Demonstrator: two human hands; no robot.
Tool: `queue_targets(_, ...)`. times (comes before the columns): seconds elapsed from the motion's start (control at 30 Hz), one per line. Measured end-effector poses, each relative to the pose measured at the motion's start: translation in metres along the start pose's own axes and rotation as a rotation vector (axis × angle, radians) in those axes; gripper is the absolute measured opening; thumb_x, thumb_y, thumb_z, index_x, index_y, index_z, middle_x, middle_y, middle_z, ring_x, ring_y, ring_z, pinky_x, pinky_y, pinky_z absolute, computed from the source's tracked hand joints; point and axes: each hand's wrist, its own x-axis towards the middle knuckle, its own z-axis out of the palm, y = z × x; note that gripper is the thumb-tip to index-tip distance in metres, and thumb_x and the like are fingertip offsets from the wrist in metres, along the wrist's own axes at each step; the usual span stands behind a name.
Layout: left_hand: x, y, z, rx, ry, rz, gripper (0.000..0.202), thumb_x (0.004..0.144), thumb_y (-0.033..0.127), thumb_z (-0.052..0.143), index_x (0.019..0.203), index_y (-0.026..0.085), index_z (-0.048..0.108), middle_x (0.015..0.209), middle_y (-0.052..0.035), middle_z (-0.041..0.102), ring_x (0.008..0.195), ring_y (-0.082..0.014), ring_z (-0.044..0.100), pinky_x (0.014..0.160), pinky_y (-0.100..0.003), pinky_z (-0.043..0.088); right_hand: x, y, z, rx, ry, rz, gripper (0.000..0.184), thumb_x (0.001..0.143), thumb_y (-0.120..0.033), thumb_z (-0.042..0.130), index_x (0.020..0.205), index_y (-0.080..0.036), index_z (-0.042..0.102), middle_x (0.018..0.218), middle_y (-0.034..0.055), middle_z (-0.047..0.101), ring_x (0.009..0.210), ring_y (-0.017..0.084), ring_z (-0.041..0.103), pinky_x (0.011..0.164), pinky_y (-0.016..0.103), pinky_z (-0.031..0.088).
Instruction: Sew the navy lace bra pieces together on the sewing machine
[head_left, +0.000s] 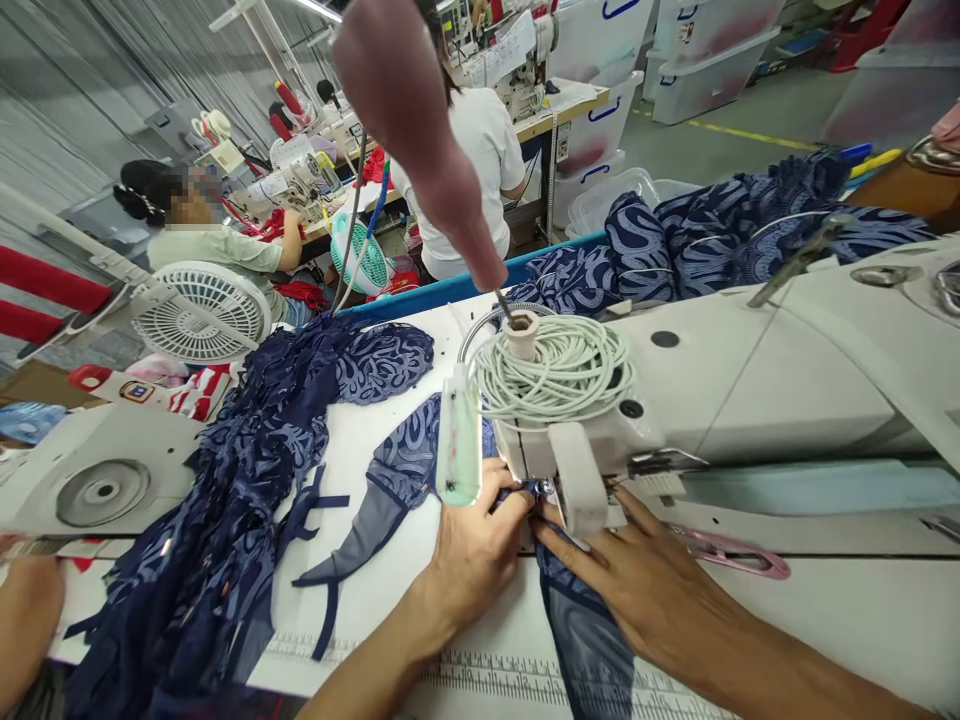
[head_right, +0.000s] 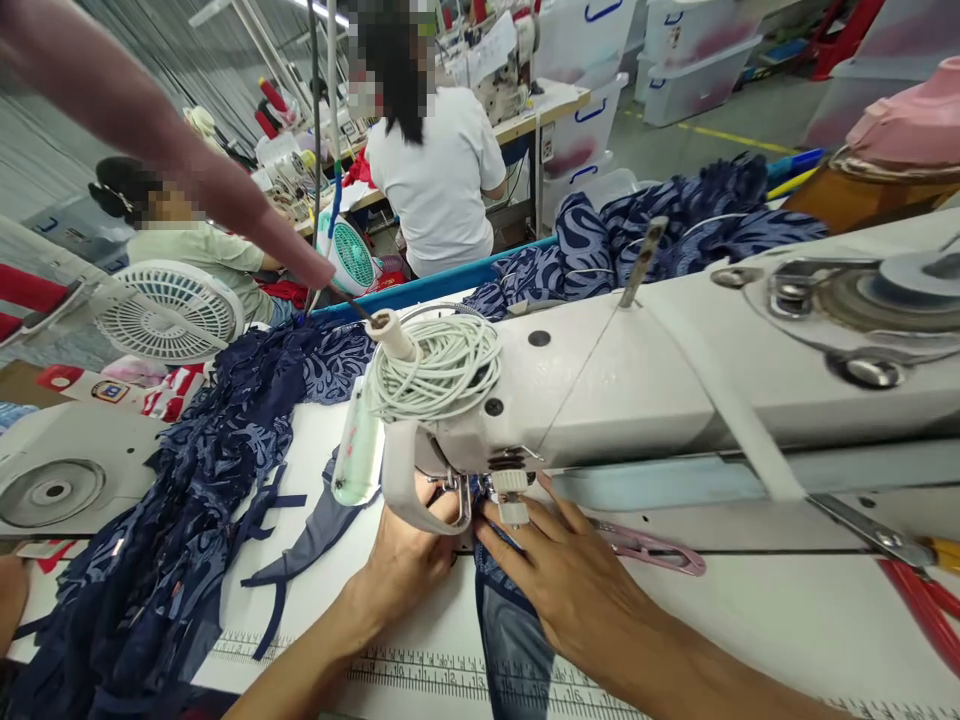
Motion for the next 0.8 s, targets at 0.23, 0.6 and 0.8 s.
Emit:
queue_targets(0.23,-0.010,-0.001,0.004,-0.029,-0.088,0.039,0.035,0.082,-0.002,0.046,0.107,0.017,0.063,0.090,-0.0061,0.065,0.089,-0.0216,0.062,0.078,-0.035,0.049,-0.006,0.000,0.004,0.028,0.001,-0.020,0.057,0.068,-0.015,0.057,0.125,-0.024,0.063,0.118,0.0035,0.068,0.093,0.022,0.058,0.117,0.050,0.014)
queue_targets(0.6,0.001,-0.007,0.002,0.004,-0.080,0.046,0.033,0.081,-0.001,0.051,0.105,0.019,0.061,0.092,-0.0041,0.066,0.084,-0.0211,0.059,0.067,-0.031,0.049,-0.002,0.002,-0.002,0.140,0.044,0.037,0.054,0.078,-0.003,0.049,0.126,-0.024,0.062,0.112,0.0015,0.069,0.104,0.019,0.057,0.116,0.041,0.015)
queue_targets(0.8,-0.002,0.000,0.002,0.029,-0.089,0.023,0.028,0.081,-0.002,0.049,0.095,0.018,0.063,0.091,-0.0044,0.066,0.082,-0.0211,0.060,0.067,-0.032,0.048,-0.006,0.003,-0.005,0.223,0.061,0.047,0.050,0.082,-0.008,0.050,0.127,-0.025,0.063,0.108,-0.0002,0.070,0.096,0.019,0.058,0.117,0.042,0.015)
